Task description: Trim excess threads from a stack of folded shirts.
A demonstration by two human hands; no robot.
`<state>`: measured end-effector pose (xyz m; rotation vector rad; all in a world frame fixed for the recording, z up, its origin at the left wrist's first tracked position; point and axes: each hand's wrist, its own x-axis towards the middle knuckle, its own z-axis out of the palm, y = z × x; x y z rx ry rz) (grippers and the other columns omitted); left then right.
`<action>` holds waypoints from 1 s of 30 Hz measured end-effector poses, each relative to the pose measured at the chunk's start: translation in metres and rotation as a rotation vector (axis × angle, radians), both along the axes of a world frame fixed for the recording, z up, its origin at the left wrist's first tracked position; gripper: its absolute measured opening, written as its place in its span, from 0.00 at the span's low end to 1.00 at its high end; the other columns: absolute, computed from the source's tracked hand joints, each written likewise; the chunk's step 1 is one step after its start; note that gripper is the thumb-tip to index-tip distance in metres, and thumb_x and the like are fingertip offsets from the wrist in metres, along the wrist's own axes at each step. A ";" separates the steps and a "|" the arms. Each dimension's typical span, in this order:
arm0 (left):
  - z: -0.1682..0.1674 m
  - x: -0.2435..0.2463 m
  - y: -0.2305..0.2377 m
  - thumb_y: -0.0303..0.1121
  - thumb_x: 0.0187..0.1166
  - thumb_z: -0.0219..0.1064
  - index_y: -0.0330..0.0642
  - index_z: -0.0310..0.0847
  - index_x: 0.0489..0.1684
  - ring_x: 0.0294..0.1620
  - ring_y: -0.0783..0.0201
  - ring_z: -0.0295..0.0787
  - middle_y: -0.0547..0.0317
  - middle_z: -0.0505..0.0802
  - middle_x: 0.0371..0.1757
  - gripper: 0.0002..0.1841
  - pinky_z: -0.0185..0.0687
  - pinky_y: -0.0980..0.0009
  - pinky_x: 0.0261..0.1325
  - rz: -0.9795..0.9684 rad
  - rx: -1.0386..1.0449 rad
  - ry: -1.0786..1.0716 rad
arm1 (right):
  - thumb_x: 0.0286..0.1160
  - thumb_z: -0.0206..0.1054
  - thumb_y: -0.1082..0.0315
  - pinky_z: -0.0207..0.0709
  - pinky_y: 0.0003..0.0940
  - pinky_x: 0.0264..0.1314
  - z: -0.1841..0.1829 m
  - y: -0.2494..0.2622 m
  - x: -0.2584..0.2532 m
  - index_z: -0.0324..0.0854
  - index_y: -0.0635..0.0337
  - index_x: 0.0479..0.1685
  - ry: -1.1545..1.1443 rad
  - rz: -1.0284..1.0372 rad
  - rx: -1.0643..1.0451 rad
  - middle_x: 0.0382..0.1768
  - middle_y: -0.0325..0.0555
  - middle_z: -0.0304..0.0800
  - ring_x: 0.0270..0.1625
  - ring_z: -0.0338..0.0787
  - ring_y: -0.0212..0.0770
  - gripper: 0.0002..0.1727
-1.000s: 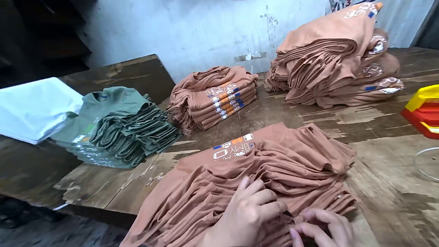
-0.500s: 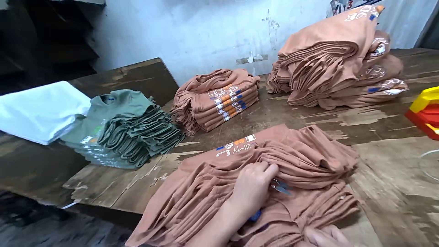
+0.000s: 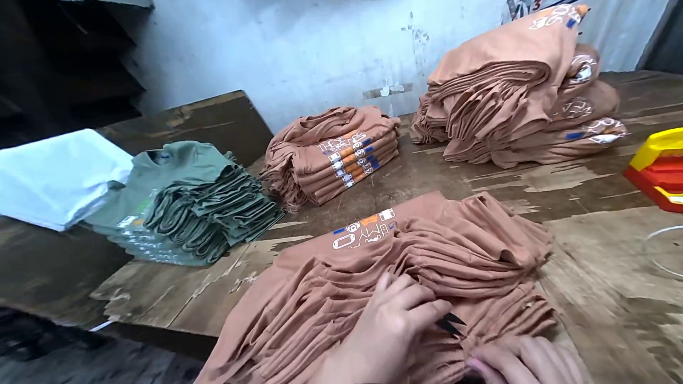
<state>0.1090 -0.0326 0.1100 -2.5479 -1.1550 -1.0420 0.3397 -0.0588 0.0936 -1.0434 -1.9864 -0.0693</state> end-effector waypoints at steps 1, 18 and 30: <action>-0.001 0.005 0.002 0.31 0.83 0.64 0.57 0.92 0.56 0.53 0.63 0.87 0.67 0.94 0.50 0.13 0.78 0.59 0.58 -0.001 0.024 0.028 | 0.78 0.72 0.53 0.74 0.44 0.57 -0.003 0.000 -0.001 0.94 0.46 0.34 -0.005 0.010 0.039 0.31 0.42 0.90 0.41 0.87 0.44 0.10; 0.001 -0.010 -0.006 0.34 0.82 0.65 0.64 0.94 0.48 0.52 0.68 0.86 0.76 0.94 0.47 0.12 0.76 0.62 0.56 -0.007 -0.097 0.024 | 0.72 0.74 0.54 0.68 0.44 0.61 -0.017 0.001 0.004 0.95 0.47 0.29 0.157 0.254 0.031 0.23 0.39 0.87 0.37 0.84 0.41 0.11; 0.003 -0.019 0.002 0.36 0.82 0.67 0.59 0.94 0.50 0.56 0.67 0.87 0.72 0.95 0.49 0.09 0.79 0.63 0.64 -0.094 -0.186 -0.045 | 0.81 0.68 0.52 0.67 0.41 0.72 -0.023 0.017 0.012 0.90 0.39 0.35 0.151 0.223 -0.104 0.44 0.36 0.88 0.59 0.82 0.38 0.09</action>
